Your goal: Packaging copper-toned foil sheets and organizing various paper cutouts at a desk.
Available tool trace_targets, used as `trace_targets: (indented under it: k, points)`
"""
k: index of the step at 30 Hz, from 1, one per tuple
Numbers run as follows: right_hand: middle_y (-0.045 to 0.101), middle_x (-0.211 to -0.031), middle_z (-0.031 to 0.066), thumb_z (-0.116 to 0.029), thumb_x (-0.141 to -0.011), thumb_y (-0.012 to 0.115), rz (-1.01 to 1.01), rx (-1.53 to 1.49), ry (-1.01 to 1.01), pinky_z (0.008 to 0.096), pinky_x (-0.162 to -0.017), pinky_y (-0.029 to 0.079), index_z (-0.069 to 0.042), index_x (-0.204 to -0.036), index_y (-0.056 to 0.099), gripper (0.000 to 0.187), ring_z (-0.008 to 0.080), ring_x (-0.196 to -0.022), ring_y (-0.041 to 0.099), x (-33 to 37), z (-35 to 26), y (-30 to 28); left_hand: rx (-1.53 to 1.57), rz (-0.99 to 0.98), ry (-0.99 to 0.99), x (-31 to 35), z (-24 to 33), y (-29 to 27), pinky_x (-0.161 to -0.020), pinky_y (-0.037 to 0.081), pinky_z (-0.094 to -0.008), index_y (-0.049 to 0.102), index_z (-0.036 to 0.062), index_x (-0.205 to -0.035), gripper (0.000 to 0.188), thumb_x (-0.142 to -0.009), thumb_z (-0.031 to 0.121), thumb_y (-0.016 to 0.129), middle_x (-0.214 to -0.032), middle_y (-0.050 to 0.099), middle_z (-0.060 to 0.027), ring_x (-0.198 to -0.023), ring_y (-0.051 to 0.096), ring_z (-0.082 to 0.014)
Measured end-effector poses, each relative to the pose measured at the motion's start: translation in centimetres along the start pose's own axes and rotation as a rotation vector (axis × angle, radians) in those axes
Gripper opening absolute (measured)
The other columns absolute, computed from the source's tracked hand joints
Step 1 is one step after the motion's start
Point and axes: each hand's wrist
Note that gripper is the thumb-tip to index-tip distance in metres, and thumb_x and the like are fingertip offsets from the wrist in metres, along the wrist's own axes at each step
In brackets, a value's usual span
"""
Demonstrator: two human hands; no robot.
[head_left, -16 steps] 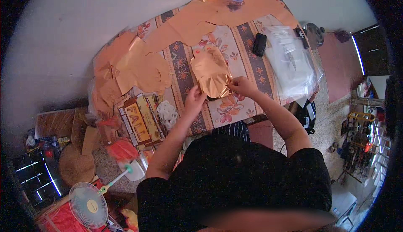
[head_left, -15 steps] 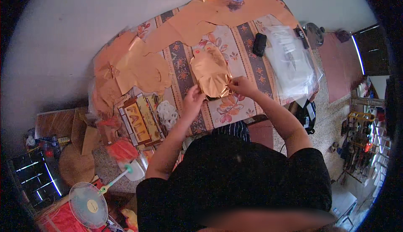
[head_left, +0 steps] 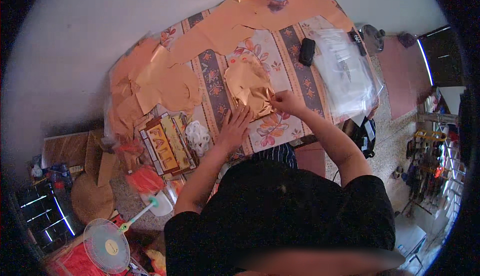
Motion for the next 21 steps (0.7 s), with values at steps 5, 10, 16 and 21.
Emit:
trace_targets:
  k: [5, 10, 16, 21]
  points:
    - [0.06, -0.056, 0.0079, -0.023, -0.083, 0.065, 0.043, 0.053, 0.055, 0.0295, -0.042, 0.046, 0.001, -0.072, 0.063, 0.027, 0.0134, -0.046, 0.058, -0.3, 0.3, 0.3, -0.018, -0.002, 0.003, 0.1, -0.4, 0.7, -0.113, 0.012, -0.0489, 0.027, 0.0137, -0.147, 0.072, -0.084, 0.031, 0.058, -0.154, 0.023, -0.0054, -0.143, 0.017, -0.0223]
    - [0.059, -0.055, 0.0071, -0.022, -0.083, 0.064, 0.068, 0.192, -0.032, 0.0295, -0.041, 0.046, 0.001, -0.071, 0.063, 0.026, 0.0117, -0.047, 0.058, -0.9, 1.1, 0.2, 0.013, 0.014, 0.011, -0.1, -0.2, 0.2, -0.114, 0.011, -0.0477, 0.028, 0.013, -0.146, 0.071, -0.084, 0.03, 0.058, -0.153, 0.024, -0.0065, -0.143, 0.018, -0.0227]
    - [0.062, -0.062, 0.007, -0.02, -0.083, 0.067, -0.006, 0.069, 0.027, 0.0279, -0.046, 0.048, 0.002, -0.079, 0.065, 0.022, 0.0112, -0.053, 0.06, -0.5, -0.3, -0.5, 0.035, 0.026, -0.001, -0.1, -0.3, -0.2, -0.114, 0.014, -0.0484, 0.03, 0.0115, -0.145, 0.071, -0.083, 0.027, 0.06, -0.152, 0.027, -0.0083, -0.142, 0.02, -0.0247]
    - [0.063, -0.068, 0.0053, -0.017, -0.083, 0.068, -0.042, -0.108, 0.066, 0.0266, -0.048, 0.048, 0.001, -0.089, 0.065, 0.02, 0.0111, -0.055, 0.059, -1.1, -0.4, -0.7, 0.125, 0.036, 0.008, -0.7, -1.0, -0.2, -0.113, 0.017, -0.0493, 0.03, 0.0096, -0.144, 0.072, -0.081, 0.024, 0.061, -0.152, 0.027, -0.0089, -0.142, 0.021, -0.0264]
Point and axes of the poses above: each hand's wrist, its own x-axis away from the middle knuckle, its own y-axis out of the palm, z = x × y
